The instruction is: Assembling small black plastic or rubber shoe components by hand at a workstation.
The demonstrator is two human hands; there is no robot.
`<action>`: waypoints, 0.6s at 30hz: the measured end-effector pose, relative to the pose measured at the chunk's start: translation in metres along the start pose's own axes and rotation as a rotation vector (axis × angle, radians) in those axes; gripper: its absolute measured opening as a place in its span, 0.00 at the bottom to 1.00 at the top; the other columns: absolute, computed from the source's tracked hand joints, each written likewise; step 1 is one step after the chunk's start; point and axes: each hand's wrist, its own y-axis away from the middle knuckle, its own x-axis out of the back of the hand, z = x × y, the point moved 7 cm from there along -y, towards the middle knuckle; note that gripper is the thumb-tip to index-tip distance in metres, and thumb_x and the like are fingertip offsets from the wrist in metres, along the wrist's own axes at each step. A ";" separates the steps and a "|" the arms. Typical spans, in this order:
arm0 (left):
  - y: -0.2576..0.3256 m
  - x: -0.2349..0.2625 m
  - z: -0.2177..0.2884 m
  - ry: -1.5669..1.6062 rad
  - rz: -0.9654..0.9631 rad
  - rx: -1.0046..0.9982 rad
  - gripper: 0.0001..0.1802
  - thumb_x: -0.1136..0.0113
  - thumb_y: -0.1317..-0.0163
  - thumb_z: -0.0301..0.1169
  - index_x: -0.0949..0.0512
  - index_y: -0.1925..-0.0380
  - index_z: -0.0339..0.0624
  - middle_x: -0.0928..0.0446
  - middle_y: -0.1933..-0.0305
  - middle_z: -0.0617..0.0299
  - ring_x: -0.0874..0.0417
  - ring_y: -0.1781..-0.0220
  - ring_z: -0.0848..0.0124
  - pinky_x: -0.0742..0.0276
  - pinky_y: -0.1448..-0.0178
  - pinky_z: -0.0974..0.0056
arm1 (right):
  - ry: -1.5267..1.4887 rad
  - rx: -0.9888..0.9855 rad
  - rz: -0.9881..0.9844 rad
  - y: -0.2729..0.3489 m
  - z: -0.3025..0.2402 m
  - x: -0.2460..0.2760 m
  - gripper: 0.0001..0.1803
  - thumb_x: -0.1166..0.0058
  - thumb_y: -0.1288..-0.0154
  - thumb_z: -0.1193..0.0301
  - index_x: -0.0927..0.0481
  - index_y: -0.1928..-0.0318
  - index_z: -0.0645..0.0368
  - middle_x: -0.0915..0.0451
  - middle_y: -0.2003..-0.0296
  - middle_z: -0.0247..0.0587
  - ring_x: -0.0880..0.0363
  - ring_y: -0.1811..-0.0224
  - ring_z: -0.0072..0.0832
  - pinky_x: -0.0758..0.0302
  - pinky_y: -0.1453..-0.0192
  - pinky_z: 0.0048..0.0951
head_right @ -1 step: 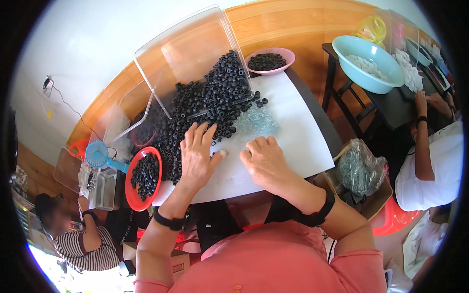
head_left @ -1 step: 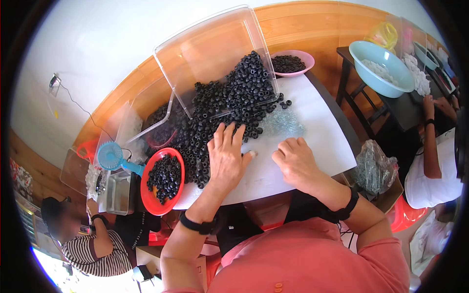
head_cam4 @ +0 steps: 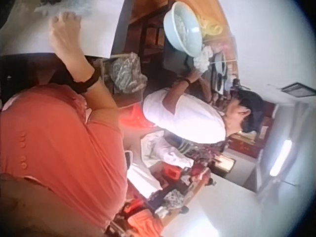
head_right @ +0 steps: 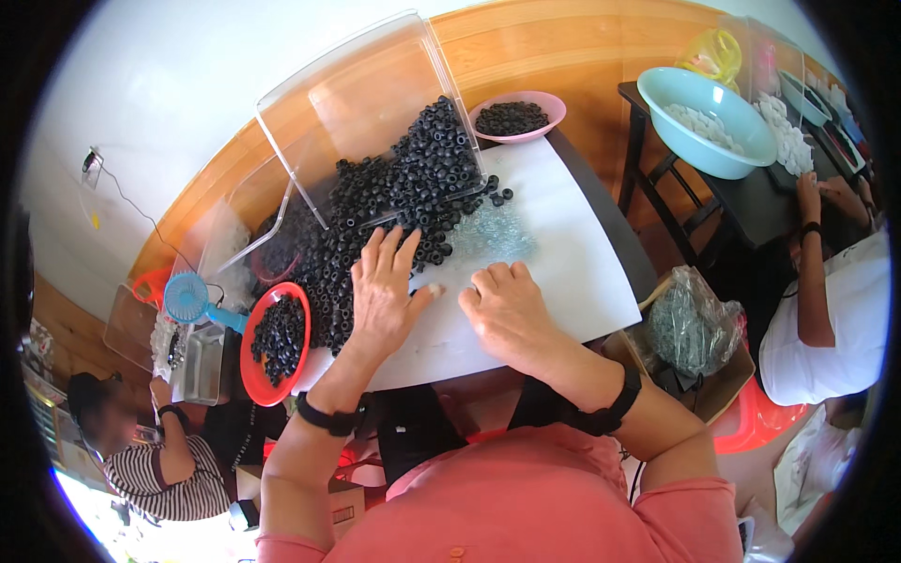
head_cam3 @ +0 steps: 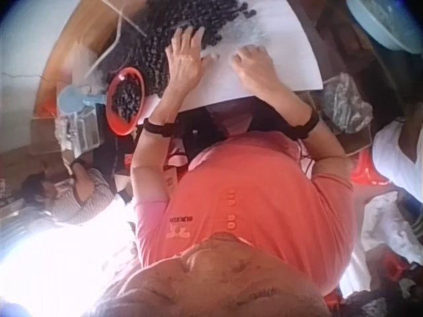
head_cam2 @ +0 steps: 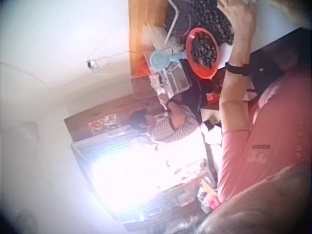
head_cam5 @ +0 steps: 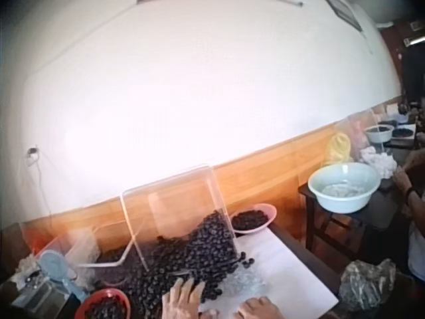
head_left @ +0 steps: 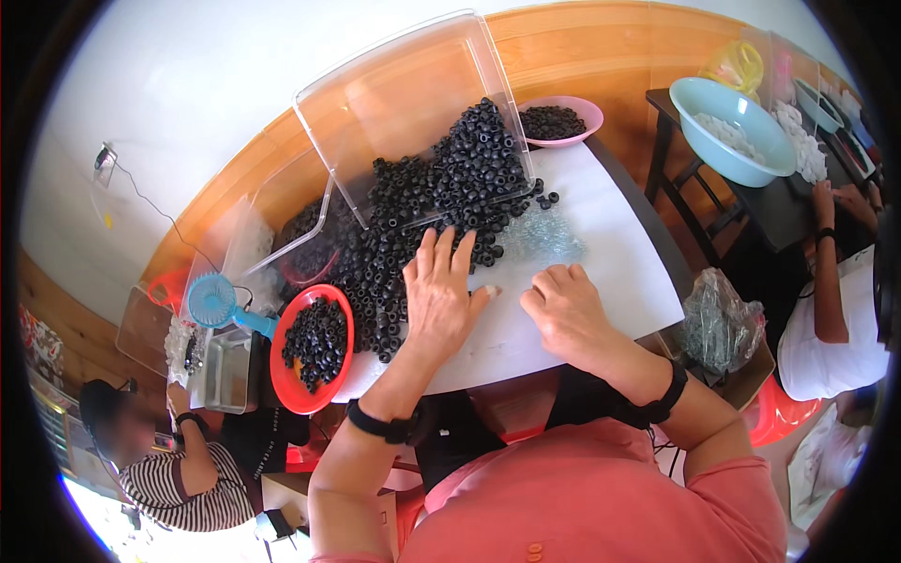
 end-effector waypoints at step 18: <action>0.011 -0.011 -0.014 -0.034 -0.088 -0.013 0.38 0.36 0.40 0.47 0.31 0.34 0.41 0.34 0.30 0.47 0.37 0.28 0.45 0.41 0.31 0.45 | -0.060 -0.119 0.054 -0.002 0.002 0.008 0.05 0.43 0.52 0.73 0.21 0.71 0.57 0.25 0.68 0.40 0.26 0.62 0.36 0.35 0.58 0.40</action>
